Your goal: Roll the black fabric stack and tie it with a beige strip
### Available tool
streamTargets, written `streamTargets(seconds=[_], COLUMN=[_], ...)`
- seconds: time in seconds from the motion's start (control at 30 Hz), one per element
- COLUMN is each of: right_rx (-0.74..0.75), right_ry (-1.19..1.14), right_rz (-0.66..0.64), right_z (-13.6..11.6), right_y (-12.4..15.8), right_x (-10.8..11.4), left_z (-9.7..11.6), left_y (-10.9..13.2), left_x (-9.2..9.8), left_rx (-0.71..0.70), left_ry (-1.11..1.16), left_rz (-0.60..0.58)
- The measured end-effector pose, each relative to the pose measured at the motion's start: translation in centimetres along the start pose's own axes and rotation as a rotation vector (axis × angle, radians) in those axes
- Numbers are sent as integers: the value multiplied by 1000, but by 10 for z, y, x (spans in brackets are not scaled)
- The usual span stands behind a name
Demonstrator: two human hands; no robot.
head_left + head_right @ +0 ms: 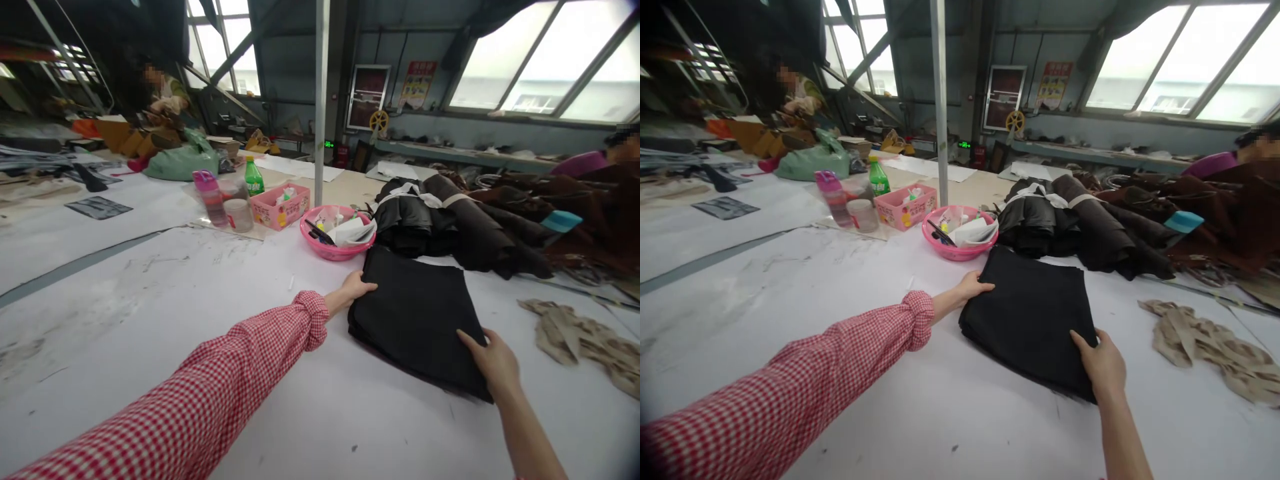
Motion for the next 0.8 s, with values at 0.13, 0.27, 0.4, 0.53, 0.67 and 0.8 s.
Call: streamTargets(seconds=[0.13,0.27,0.4,0.53,0.67,0.8], right_rx=[-24,-2,-20,-31,-98,-169], right_ry=[117,163,201,260,247,36], right_rz=[3,84,91,45,-91,-169], right_z=[10,2,1,5,20,31], right_y=[-2,-2,-8,-14,-20,-25], right_x=[-10,5,7,3,-10,-24], left_z=[-15,-5,4,4,2,-3], left_y=[-16,-18,-13,-2,5,2], left_x=[7,5,6,12,14,13], left_rx=[-63,-135,-174,-161,-107,-18], left_ry=[-125,-269,-440,-578,-629,-592], left_rz=[60,103,160,235,272,221])
Point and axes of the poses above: each hand's wrist, its own y-axis away from the middle knuckle, its own x-axis out of the back of the hand, z = x × y, the point moved 9 cm from there along -y, towards the middle knuckle, and after that the axes turned 7 degrees about y, right-handed, at the moved point
